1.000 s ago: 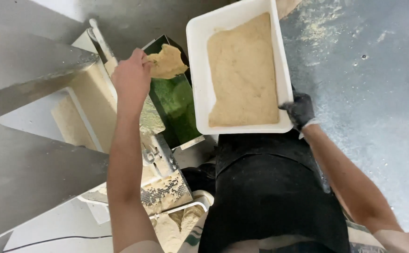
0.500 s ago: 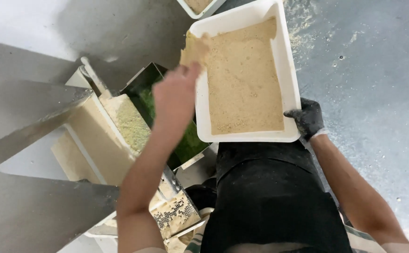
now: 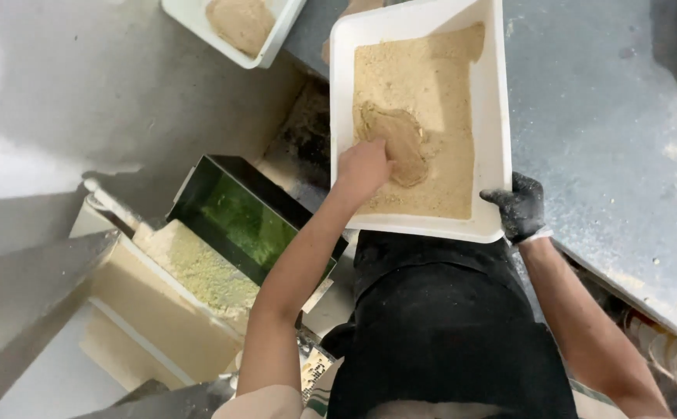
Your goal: Breading meat cutlets by dipping them in a liquid batter and then coating them with breadcrumbs in plastic trays.
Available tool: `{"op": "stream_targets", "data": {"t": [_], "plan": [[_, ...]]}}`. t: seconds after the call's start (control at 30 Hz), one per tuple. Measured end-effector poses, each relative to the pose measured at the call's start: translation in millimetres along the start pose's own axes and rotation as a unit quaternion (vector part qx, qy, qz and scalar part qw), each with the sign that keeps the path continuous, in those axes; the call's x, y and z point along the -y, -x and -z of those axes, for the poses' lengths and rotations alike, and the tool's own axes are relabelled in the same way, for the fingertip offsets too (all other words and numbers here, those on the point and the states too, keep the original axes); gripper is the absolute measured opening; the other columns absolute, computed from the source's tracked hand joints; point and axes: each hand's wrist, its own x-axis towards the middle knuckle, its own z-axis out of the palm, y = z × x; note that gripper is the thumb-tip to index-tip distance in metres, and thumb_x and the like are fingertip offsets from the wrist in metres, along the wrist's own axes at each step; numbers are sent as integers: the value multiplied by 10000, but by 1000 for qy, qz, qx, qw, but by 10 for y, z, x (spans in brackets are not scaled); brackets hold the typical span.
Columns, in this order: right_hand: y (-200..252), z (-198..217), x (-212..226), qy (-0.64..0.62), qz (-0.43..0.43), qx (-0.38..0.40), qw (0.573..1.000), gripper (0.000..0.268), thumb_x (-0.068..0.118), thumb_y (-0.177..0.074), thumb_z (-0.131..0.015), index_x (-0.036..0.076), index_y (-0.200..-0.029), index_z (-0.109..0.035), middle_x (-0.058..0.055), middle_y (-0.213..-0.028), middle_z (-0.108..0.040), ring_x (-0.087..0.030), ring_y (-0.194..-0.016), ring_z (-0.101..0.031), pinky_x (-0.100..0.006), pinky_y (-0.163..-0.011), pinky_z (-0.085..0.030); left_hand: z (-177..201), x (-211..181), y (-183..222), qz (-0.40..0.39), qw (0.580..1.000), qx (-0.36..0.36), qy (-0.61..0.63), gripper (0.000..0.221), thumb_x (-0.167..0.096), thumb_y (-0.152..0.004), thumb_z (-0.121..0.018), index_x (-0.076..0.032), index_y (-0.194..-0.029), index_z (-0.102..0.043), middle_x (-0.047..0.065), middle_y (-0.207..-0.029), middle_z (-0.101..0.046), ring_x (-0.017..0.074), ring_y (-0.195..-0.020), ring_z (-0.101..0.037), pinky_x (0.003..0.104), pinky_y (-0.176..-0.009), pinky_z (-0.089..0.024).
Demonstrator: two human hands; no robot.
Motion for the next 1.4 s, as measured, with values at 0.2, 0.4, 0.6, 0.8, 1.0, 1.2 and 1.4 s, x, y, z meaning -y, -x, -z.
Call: {"op": "stream_targets", "data": {"t": [0.2, 0.4, 0.6, 0.8, 1.0, 1.2, 1.4], "plan": [[76, 275, -503, -68, -5, -59, 996, 279, 11, -787, -848, 22, -1046, -745, -174, -873, -714, -267, -850, -731, -395, -657, -598, 413, -676, -88, -78, 997, -4, 23, 241, -200, -937, -717, -71, -1117, -621, 223, -1084, -708, 469, -1105, -704, 603, -946, -559], [85, 350, -161, -75, 7, -105, 992, 250, 35, -787, -866, 28, -1013, -762, -187, -850, -712, -275, -872, -726, -382, -700, -572, 444, -966, -483, -181, 983, -6, -20, 542, -189, -1004, -707, -105, -1504, -514, 212, -1411, -628, 445, -1236, -650, 594, -958, -572], [-173, 411, -344, -73, 12, -130, 989, 226, 55, -822, -864, 19, -1023, -769, -217, -849, -713, -339, -902, -738, -419, -719, -568, 604, -1580, -719, -192, 960, -35, -203, 562, -129, -958, -764, -155, -1475, -545, 157, -1596, -387, 448, -1339, -563, 609, -975, -600], [-94, 526, -220, -129, -33, -158, 978, 251, 80, -791, -874, 53, -1017, -769, -170, -851, -715, -294, -871, -738, -373, -727, -569, 634, -1818, -725, -203, 968, 25, -144, 570, -155, -1011, -672, -134, -1535, -448, 206, -1611, -428, 520, -1158, -679, 642, -959, -575], [-111, 769, -847, -75, -42, -177, 980, 248, 75, -832, -858, 25, -1058, -768, -216, -870, -711, -356, -920, -726, -442, -716, -546, 46, -1775, -1357, -283, 939, 34, -190, 357, -235, -985, -694, -211, -1338, -653, 79, -1430, -567, 416, -1093, -726, 531, -870, -633], [-198, 557, -886, -81, -49, -182, 979, 303, 115, -832, -863, 32, -1111, -777, -212, -960, -734, -365, -1026, -712, -463, -821, -541, -444, -1970, -1741, -336, 928, 15, -161, 120, -238, -940, -718, -157, -1024, -692, 60, -982, -697, 359, -888, -770, 529, -724, -642], [-164, 299, -689, -54, -64, -220, 972, 357, 90, -839, -836, -25, -1169, -762, -279, -1021, -735, -440, -1074, -698, -523, -842, -520, -505, -1842, -1961, -380, 909, 21, -167, 89, -215, -968, -695, -133, -938, -683, 52, -884, -701, 332, -851, -769, 511, -720, -636]]}}
